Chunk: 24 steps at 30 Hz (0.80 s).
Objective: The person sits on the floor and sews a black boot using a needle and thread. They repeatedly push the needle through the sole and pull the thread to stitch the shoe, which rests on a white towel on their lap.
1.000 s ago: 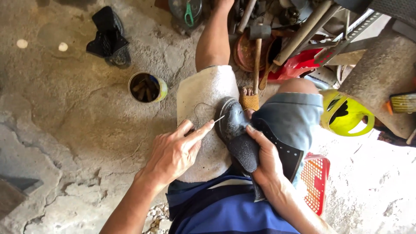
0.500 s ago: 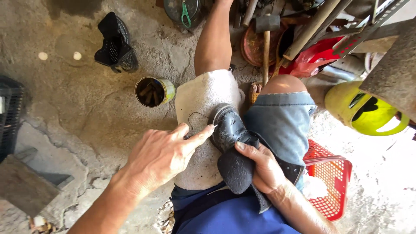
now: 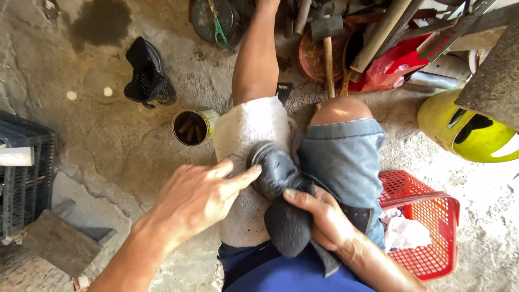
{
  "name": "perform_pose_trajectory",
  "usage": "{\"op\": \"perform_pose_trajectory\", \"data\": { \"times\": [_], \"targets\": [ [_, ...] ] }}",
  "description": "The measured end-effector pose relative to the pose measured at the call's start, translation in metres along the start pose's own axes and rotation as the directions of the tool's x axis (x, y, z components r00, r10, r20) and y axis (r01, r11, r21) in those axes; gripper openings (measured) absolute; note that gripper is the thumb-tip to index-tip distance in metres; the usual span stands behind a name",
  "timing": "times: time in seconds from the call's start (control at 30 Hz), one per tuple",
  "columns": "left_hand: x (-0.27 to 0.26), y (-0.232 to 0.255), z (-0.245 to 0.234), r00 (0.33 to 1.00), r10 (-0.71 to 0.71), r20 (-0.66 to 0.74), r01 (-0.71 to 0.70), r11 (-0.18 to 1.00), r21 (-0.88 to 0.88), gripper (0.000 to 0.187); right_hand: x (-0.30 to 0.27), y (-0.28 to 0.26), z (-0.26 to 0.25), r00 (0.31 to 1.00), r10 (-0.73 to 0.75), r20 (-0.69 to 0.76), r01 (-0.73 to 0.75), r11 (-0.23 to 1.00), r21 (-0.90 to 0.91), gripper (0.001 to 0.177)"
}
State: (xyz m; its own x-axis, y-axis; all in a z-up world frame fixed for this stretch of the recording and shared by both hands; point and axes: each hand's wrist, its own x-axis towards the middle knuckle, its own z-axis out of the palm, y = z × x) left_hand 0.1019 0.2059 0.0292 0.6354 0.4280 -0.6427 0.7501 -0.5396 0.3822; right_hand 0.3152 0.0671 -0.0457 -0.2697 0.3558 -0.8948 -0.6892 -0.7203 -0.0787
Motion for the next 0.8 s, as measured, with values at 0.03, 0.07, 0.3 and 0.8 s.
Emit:
{"op": "perform_pose_trajectory", "data": {
  "times": [0.03, 0.07, 0.3, 0.8],
  "targets": [
    [-0.009, -0.001, 0.003, 1.000, 0.000, -0.005, 0.000, 1.000, 0.008, 0.050, -0.005, -0.002, 0.006, 1.000, -0.007, 0.007, 0.007, 1.000, 0.000, 0.029],
    [-0.019, -0.001, 0.008, 0.998, -0.015, -0.068, 0.015, 1.000, -0.011, 0.050, -0.013, -0.002, 0.012, 0.999, -0.009, 0.039, 0.010, 1.000, -0.019, 0.031],
    [-0.055, -0.004, 0.050, 0.970, -0.101, -0.219, 0.091, 0.994, -0.056, 0.059, -0.083, -0.024, 0.014, 0.923, -0.142, 0.356, 0.347, 0.707, -0.616, 0.055],
    [-0.067, 0.005, 0.060, 0.947, -0.153, -0.281, 0.115, 0.982, -0.148, 0.048, -0.161, -0.049, -0.081, 0.349, -0.812, 0.468, 0.340, -0.356, -0.871, 0.033]
  ]
}}
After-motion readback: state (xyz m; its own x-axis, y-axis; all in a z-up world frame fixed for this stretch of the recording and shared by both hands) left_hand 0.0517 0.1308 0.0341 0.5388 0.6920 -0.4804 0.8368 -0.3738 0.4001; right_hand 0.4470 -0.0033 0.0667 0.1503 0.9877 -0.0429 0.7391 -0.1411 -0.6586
